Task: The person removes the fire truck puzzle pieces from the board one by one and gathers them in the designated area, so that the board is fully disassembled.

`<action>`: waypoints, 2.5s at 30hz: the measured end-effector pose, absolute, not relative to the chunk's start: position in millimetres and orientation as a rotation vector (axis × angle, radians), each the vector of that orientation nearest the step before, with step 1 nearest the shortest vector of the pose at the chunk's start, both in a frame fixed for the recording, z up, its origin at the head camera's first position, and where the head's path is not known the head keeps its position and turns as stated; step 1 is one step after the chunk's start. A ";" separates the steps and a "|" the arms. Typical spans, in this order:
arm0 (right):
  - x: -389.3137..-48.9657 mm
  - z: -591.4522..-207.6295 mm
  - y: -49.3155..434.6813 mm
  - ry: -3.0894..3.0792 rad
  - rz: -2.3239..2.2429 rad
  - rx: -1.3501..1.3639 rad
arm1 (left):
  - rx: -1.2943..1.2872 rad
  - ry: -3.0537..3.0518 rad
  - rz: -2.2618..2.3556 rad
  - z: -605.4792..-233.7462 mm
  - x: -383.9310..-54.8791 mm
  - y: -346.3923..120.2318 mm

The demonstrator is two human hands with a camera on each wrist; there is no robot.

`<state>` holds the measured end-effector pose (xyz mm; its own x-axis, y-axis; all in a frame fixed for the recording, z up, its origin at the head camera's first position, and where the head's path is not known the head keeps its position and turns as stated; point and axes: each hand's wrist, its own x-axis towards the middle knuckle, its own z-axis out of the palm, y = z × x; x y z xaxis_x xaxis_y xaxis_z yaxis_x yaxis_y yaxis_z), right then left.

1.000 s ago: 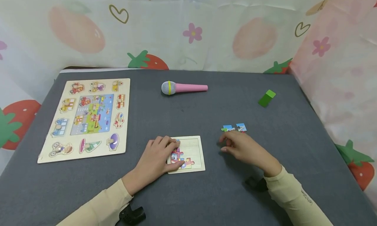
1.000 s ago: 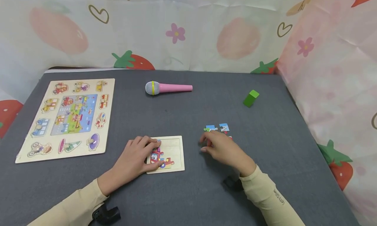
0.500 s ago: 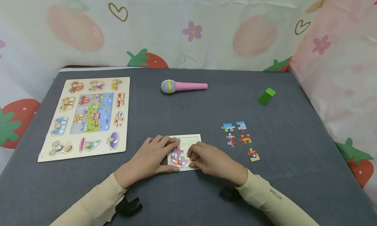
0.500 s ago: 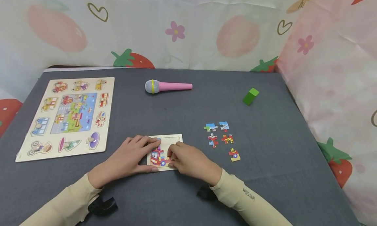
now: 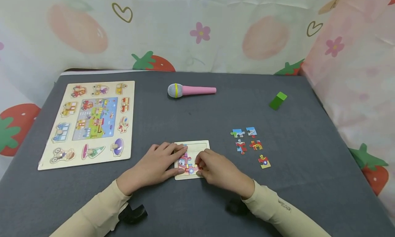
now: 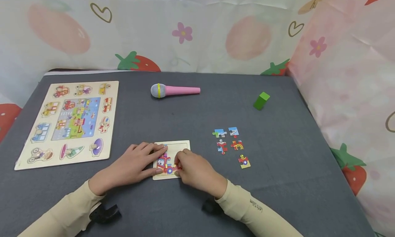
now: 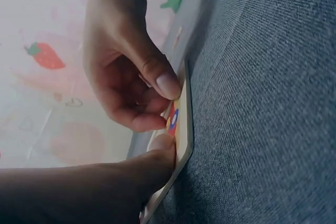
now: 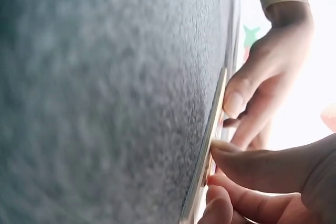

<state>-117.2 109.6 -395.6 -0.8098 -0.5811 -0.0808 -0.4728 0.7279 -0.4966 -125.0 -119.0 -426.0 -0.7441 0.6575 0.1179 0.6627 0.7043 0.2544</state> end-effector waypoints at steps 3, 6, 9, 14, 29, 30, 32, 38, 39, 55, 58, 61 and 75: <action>-114.7 -395.6 108.3 2.713 -0.684 -0.824 | -1.102 -2.891 -0.465 -425.3 -124.3 -118.7; -112.2 -395.6 107.6 2.723 -0.676 -0.818 | -1.085 -2.903 -0.518 -423.8 -123.6 -118.4; -110.0 -394.7 107.8 2.735 -0.670 -0.825 | -1.084 -2.918 -0.529 -422.0 -123.2 -117.8; -108.7 -395.0 109.1 2.749 -0.663 -0.849 | -1.100 -2.945 -0.480 -420.9 -123.6 -117.6; -109.6 -392.7 109.7 2.759 -0.781 -0.747 | -1.104 -2.952 -0.446 -421.4 -124.0 -117.6; -110.3 -392.9 109.4 2.754 -0.805 -0.731 | -1.104 -2.951 -0.447 -421.2 -124.1 -117.6; -111.1 -392.9 109.5 2.735 -0.861 -0.697 | -1.106 -2.944 -0.443 -421.8 -124.4 -117.5; -116.8 -386.3 119.9 2.661 -0.989 -0.630 | -1.087 -2.939 -0.531 -422.4 -125.9 -117.3; -118.8 -383.4 124.3 2.657 -0.995 -0.606 | -1.077 -2.944 -0.556 -422.5 -126.3 -117.2; -127.4 -359.4 251.5 2.576 -0.870 -0.450 | -1.034 -2.946 -0.686 -427.3 -130.5 -119.5; -125.7 -364.8 258.6 2.549 -0.869 -0.462 | -1.035 -2.947 -0.691 -427.8 -130.6 -120.4; -126.4 -370.1 261.1 2.553 -0.864 -0.483 | -1.036 -2.946 -0.696 -428.3 -130.7 -120.8; -134.7 -381.8 252.2 2.642 -0.848 -0.483 | -1.029 -2.946 -0.834 -431.2 -134.4 -122.0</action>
<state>-134.7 252.2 -381.8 -0.8902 -0.4098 -0.1991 -0.2174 0.7660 -0.6049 -134.4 -122.0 -431.2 -0.7934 0.6030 0.0831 0.5571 0.6643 0.4983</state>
